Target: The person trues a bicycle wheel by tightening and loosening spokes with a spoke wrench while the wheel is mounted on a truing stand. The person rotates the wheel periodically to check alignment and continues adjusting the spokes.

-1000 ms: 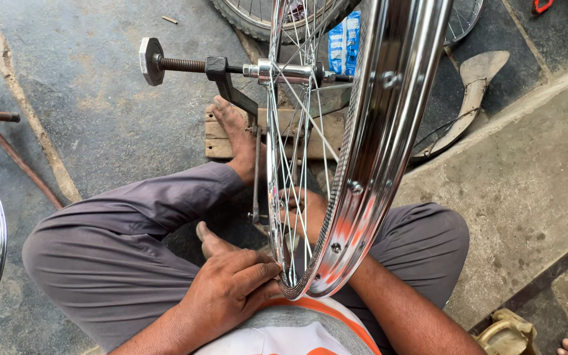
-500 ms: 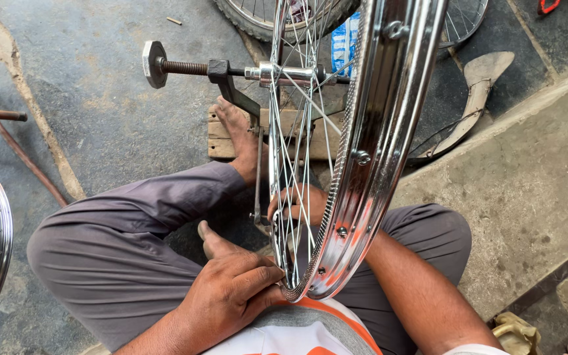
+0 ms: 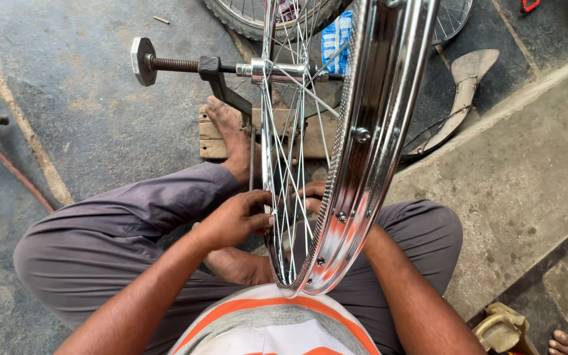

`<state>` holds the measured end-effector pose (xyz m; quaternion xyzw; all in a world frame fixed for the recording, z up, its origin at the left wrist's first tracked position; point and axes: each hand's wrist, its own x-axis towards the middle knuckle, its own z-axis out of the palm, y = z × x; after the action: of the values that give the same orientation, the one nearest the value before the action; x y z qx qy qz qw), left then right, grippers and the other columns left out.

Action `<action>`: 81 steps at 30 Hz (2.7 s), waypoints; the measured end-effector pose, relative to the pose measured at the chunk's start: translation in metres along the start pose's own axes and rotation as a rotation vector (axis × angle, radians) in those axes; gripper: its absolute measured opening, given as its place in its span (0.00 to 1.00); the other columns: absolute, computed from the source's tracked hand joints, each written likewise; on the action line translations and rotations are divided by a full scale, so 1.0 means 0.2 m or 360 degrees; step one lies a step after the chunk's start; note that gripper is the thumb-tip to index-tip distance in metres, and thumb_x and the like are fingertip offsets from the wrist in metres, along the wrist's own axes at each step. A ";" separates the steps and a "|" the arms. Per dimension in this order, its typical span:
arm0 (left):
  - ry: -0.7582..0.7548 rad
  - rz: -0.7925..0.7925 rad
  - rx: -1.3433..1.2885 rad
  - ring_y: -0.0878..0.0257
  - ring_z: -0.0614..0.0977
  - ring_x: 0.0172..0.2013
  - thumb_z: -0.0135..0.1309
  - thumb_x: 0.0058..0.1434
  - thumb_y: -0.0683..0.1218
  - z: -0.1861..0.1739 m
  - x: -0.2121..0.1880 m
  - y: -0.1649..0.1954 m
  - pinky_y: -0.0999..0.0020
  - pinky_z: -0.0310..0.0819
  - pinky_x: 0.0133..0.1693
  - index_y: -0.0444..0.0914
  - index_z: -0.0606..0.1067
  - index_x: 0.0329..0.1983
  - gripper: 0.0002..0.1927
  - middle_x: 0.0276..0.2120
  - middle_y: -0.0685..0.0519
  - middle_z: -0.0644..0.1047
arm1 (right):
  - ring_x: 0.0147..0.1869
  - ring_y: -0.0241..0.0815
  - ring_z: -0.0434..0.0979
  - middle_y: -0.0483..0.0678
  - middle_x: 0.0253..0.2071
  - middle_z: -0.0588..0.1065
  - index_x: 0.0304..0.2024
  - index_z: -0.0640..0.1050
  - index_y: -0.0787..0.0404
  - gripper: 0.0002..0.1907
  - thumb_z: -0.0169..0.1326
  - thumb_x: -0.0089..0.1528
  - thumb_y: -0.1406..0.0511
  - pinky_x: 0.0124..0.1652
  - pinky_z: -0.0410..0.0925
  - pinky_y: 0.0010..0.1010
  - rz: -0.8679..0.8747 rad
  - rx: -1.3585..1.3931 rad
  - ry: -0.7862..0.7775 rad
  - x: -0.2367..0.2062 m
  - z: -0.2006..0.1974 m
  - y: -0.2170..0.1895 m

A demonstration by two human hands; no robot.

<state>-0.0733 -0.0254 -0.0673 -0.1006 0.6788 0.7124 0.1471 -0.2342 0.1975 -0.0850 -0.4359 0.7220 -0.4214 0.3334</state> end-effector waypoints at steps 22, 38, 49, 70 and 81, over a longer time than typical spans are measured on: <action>0.0478 0.0420 0.1127 0.42 0.83 0.34 0.62 0.57 0.50 0.09 0.09 0.04 0.50 0.78 0.34 0.34 0.74 0.49 0.21 0.33 0.40 0.81 | 0.55 0.44 0.80 0.53 0.49 0.80 0.52 0.80 0.62 0.21 0.55 0.65 0.54 0.51 0.76 0.37 0.0517 0.0164 0.0034 -0.27 0.31 0.39; -0.0602 -0.0004 -0.0565 0.67 0.85 0.41 0.66 0.54 0.35 0.02 -0.09 0.15 0.70 0.81 0.47 0.29 0.81 0.49 0.18 0.41 0.50 0.85 | 0.52 0.45 0.80 0.52 0.49 0.79 0.54 0.79 0.62 0.21 0.59 0.62 0.58 0.48 0.75 0.37 0.0404 0.0069 0.0209 -0.24 0.19 0.10; 0.0485 -0.0125 0.1086 0.41 0.84 0.34 0.70 0.52 0.53 0.13 0.01 0.17 0.48 0.77 0.38 0.33 0.77 0.36 0.21 0.31 0.39 0.81 | 0.50 0.46 0.80 0.52 0.48 0.79 0.55 0.78 0.62 0.22 0.62 0.60 0.61 0.46 0.75 0.37 0.0056 -0.0063 0.0155 -0.33 0.22 -0.17; 0.0654 -0.0055 0.0681 0.51 0.88 0.33 0.58 0.56 0.42 0.00 0.03 0.14 0.60 0.82 0.37 0.34 0.80 0.44 0.13 0.34 0.41 0.84 | 0.47 0.45 0.81 0.49 0.48 0.79 0.59 0.77 0.62 0.27 0.68 0.58 0.64 0.43 0.76 0.37 -0.0619 -0.0649 0.0272 -0.34 0.25 -0.50; 0.0393 -0.0051 0.0944 0.47 0.86 0.33 0.60 0.57 0.43 0.00 0.04 0.20 0.55 0.79 0.38 0.33 0.80 0.44 0.13 0.34 0.42 0.83 | 0.46 0.43 0.82 0.50 0.47 0.79 0.55 0.79 0.62 0.25 0.69 0.57 0.62 0.42 0.75 0.34 -0.0612 -0.0671 0.0358 -0.33 0.25 -0.51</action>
<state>-0.0951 -0.0271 -0.0336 -0.1497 0.8680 0.4634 0.0976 -0.1299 0.2147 -0.0078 -0.5747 0.7301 -0.3633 0.0675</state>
